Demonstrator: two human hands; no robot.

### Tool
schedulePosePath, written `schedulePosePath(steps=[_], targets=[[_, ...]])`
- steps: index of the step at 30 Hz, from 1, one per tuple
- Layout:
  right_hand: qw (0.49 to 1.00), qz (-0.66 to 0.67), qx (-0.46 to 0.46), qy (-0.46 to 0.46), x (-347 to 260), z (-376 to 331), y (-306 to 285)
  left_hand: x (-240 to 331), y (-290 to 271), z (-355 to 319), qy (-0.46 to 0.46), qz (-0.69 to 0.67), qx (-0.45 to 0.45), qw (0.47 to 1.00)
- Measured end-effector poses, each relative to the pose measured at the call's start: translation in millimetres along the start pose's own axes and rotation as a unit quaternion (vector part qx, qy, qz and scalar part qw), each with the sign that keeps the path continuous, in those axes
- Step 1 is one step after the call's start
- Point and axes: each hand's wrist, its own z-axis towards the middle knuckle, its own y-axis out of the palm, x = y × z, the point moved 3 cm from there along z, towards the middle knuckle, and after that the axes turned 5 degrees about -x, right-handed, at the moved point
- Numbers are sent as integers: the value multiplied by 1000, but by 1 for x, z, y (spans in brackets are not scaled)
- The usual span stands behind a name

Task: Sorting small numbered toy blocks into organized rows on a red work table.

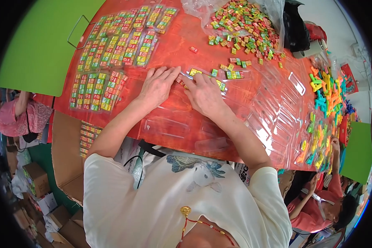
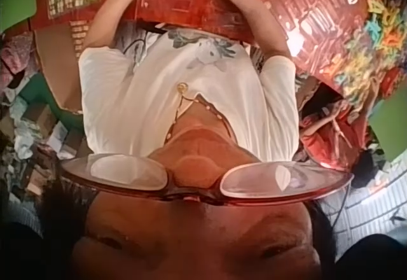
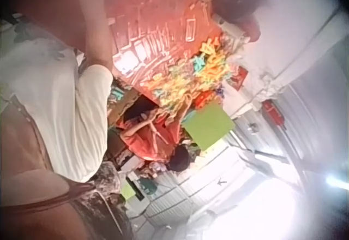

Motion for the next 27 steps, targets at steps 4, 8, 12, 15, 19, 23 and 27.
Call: schedulePosePath(steps=[4, 8, 12, 15, 19, 23, 27], targets=[[998, -51, 5, -39, 3, 8, 13, -4, 2, 2, -49, -64, -36, 996], [997, -54, 5, -62, 7, 6, 14, -7, 12, 1, -37, -12, -51, 998], [995, -68, 11, -73, 8, 5, 14, 0, 8, 6, -63, 13, -98, 993], [996, -40, 31, -74, 10, 4, 15, 3, 1, 6, -62, 14, -153, 986], [997, -39, 33, -53, 8, 0, 13, 11, -3, 4, -69, 23, -164, 984], [997, -44, 35, -47, 5, 0, 14, 21, 1, 5, -106, 48, -207, 971], [998, -36, 38, -45, 7, -1, 13, 23, 1, 8, -131, 33, -217, 967]])
